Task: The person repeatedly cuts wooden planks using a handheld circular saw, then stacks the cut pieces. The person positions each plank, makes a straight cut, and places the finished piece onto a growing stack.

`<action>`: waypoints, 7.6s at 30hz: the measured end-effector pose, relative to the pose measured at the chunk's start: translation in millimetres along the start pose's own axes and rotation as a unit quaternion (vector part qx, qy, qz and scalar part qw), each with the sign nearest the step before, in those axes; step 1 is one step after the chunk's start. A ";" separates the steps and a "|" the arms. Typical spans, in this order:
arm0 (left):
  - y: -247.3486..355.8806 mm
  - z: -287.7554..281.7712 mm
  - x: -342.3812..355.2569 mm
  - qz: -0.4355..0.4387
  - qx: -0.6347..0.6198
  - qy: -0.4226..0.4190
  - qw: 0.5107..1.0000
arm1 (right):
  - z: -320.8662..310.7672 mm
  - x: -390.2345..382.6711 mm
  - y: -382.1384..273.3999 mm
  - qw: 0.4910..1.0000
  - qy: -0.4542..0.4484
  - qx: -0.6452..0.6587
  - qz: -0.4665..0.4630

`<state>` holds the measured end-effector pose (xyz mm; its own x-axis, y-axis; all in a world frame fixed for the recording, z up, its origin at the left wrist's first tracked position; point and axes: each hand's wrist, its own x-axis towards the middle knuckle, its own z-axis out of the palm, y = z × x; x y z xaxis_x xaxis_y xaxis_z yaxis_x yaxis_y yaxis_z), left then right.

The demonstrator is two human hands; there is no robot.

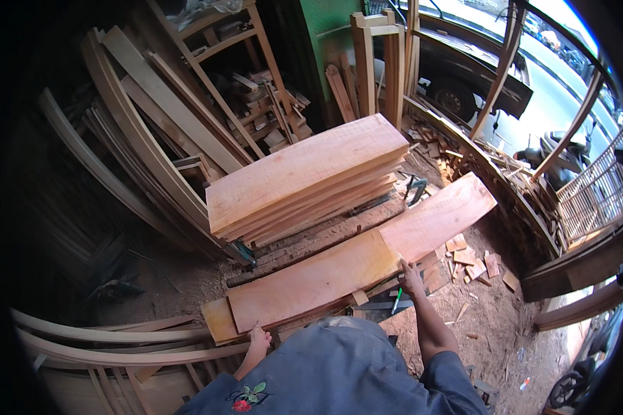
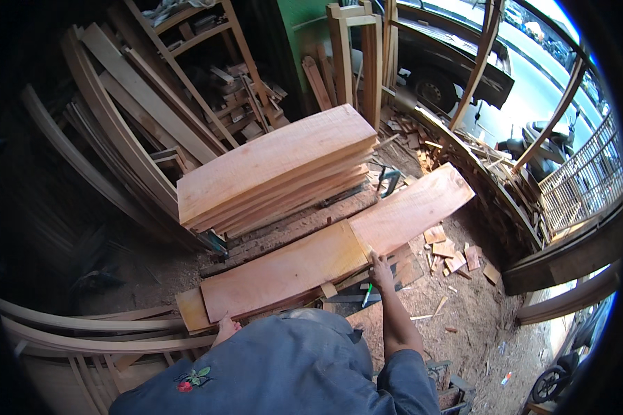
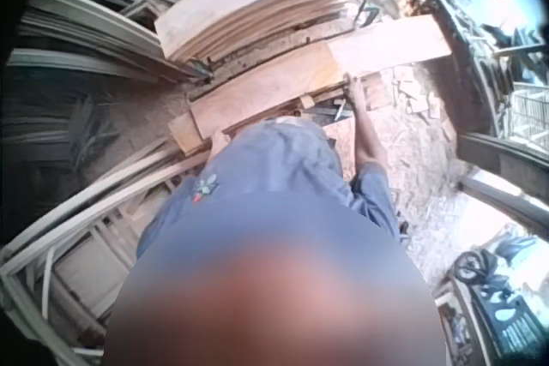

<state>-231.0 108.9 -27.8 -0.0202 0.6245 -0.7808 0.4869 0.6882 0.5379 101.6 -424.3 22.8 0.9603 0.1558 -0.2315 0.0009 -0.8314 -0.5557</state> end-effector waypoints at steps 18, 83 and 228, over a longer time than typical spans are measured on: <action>-9.4 36.2 10.6 -0.037 -0.181 0.001 0.983 | -13.5 -6.1 84.2 0.941 0.229 -0.053 0.243; 317.7 176.3 -226.1 0.383 -0.048 -0.133 0.913 | -186.1 219.8 -265.6 0.959 0.108 0.257 -0.058; 135.2 -206.9 73.9 0.073 0.132 -0.004 0.989 | 157.4 -90.7 -102.2 0.877 -0.061 0.427 0.213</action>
<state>-347.4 324.5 53.0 0.0727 0.7065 -0.7040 0.6949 0.4705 0.5439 -29.4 -269.5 -25.1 0.7856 0.0277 -0.6181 -0.6099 -0.1337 -0.7811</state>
